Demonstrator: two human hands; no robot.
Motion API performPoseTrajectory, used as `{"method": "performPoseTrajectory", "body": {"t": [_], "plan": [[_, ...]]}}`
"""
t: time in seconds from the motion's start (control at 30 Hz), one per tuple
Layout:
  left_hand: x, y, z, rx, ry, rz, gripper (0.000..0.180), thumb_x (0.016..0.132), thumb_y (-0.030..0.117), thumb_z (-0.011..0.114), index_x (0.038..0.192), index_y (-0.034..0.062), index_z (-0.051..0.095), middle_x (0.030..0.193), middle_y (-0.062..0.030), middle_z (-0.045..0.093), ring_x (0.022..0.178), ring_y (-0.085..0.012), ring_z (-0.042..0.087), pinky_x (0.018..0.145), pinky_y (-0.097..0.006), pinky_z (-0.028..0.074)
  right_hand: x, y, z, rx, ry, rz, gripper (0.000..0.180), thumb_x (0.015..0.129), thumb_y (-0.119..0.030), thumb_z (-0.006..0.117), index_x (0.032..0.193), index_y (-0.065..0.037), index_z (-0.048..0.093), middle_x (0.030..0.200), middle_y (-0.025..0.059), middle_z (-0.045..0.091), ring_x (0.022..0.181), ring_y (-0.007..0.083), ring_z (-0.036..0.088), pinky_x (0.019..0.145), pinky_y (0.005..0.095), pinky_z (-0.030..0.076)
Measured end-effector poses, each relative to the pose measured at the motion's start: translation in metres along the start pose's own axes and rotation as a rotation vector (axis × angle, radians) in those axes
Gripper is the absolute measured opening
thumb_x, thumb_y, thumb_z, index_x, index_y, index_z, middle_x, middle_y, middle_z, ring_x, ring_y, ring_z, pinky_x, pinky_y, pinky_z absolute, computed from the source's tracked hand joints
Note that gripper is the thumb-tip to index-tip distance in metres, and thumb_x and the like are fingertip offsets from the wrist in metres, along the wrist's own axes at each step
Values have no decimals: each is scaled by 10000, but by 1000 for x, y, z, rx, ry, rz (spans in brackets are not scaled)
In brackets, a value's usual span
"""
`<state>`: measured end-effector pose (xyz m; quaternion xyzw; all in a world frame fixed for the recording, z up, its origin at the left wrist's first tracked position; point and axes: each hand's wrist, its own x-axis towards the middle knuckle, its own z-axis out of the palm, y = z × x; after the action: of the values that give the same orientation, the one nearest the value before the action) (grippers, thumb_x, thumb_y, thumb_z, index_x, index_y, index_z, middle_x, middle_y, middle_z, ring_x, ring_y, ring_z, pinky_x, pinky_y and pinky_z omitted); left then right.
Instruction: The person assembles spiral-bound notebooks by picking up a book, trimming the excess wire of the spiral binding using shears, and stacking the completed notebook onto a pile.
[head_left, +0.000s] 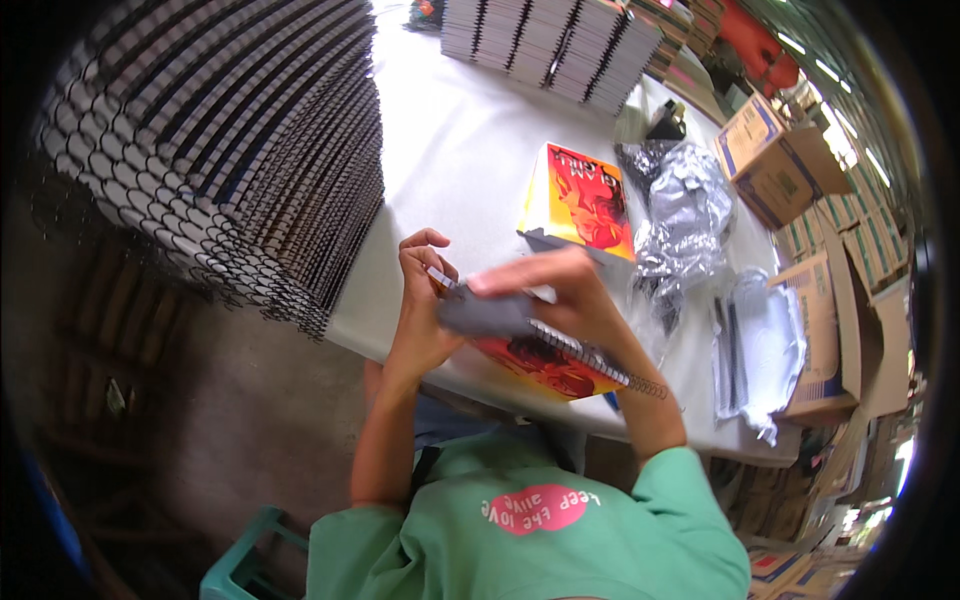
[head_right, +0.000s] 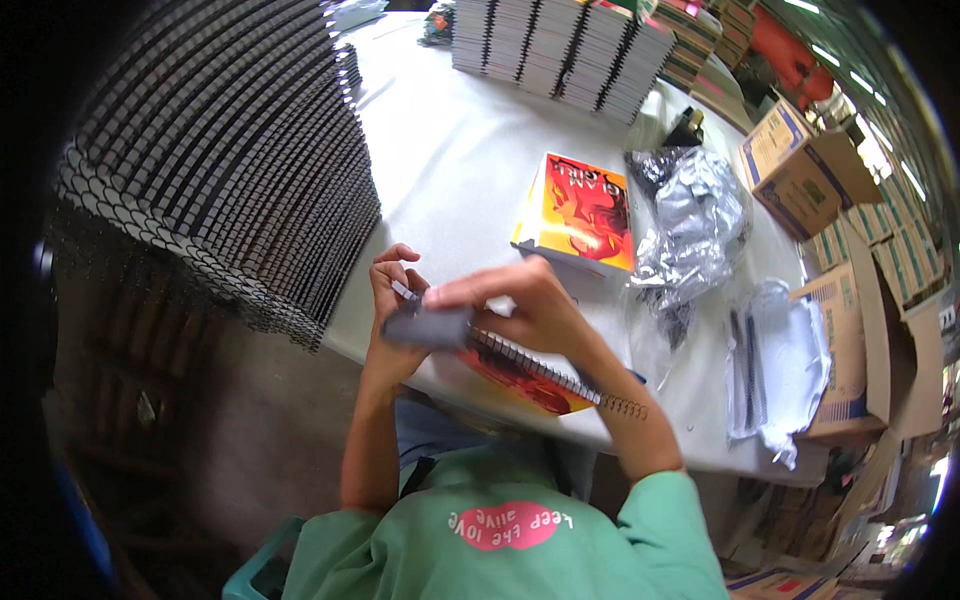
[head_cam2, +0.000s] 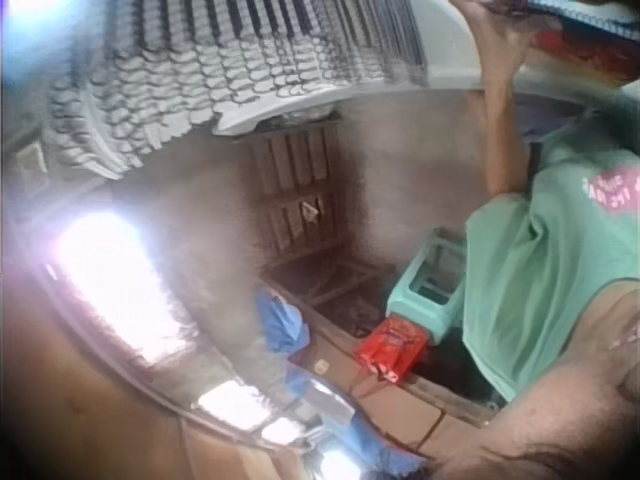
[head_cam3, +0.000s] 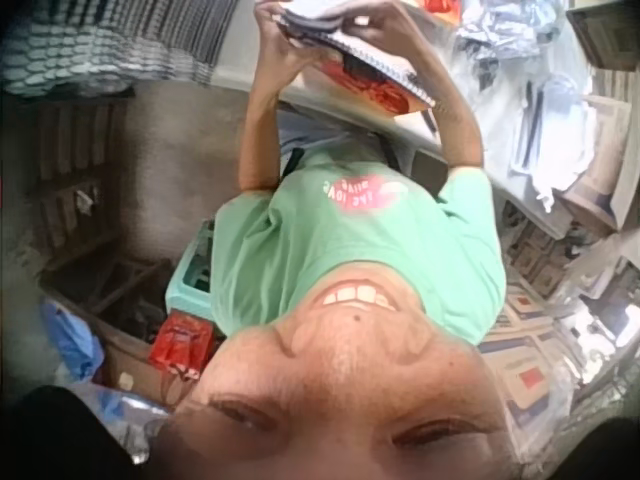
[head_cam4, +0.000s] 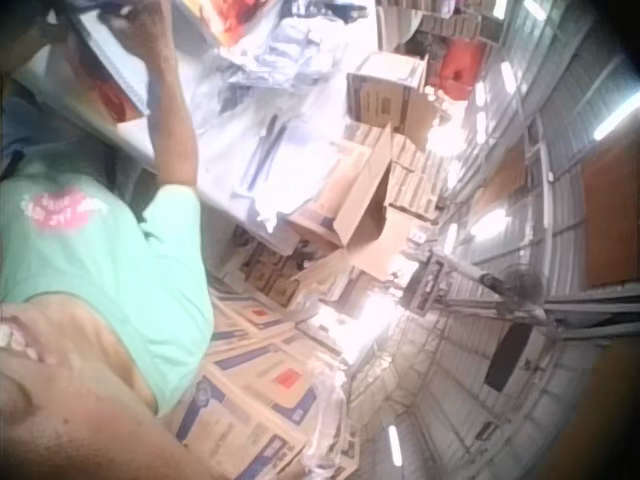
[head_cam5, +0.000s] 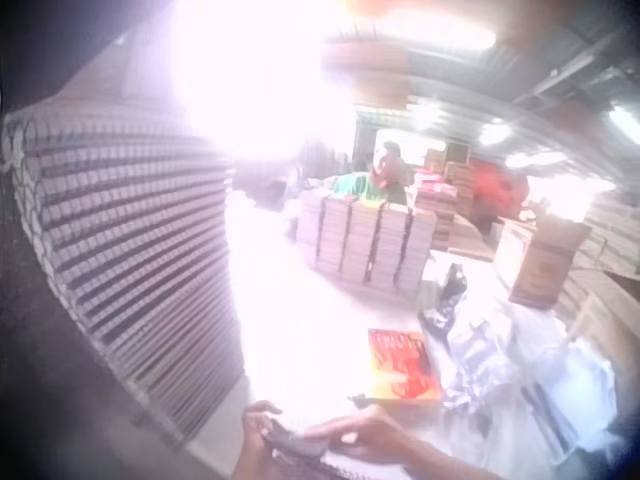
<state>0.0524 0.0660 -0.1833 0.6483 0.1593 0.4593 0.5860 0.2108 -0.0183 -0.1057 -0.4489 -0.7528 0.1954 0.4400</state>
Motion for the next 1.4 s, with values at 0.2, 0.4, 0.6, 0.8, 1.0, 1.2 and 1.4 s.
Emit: {"method": "performPoseTrajectory", "body": {"t": [0.2,0.4,0.6,0.8,1.0,1.2,1.4], "plan": [[2,-9,-1,105,-45,131,782,456,210,909,940,51,316,1039,-109,333,1054,-213,377,811,-286,396,7,-15,4,56,30,-14,409,676,89,635,1019,-124,700,986,87,684,872,211,668,776,270,514],[1,6,10,-156,151,-56,403,739,216,769,842,43,420,890,-35,404,800,-74,394,651,-192,363,-5,34,-48,-456,468,30,387,671,116,594,995,-72,689,1003,112,675,912,228,660,802,289,532],[-3,30,5,-94,411,-42,202,861,135,654,746,4,553,709,14,540,666,-47,470,627,-176,394,-82,21,-54,-651,465,381,371,737,8,586,1096,-73,631,1061,130,641,938,277,627,841,364,486],[-13,54,19,46,390,73,179,825,56,660,985,-24,645,867,-51,641,765,-97,575,677,-222,465,-181,-33,41,-1061,229,899,478,820,-238,633,1268,-119,514,1254,128,508,1154,326,471,953,425,372],[-19,42,25,637,326,507,235,791,-28,634,1025,-20,654,835,-72,640,752,-164,600,656,-243,475,-168,-41,56,-607,596,657,406,817,-174,641,1218,-182,580,1117,125,504,1013,300,479,904,437,350],[-23,48,29,672,328,478,377,744,-93,633,1103,22,628,909,-65,657,724,-197,539,623,-294,441,-68,-90,44,-617,440,315,424,803,-204,664,1215,-254,583,1151,95,465,1117,285,449,971,548,239],[-25,50,35,696,326,507,288,823,-25,576,1105,-8,629,809,-58,624,700,-160,518,593,-263,416,-56,-78,51,-562,424,304,415,827,-221,638,1237,-230,568,1088,88,503,1052,255,496,910,506,337]]}}
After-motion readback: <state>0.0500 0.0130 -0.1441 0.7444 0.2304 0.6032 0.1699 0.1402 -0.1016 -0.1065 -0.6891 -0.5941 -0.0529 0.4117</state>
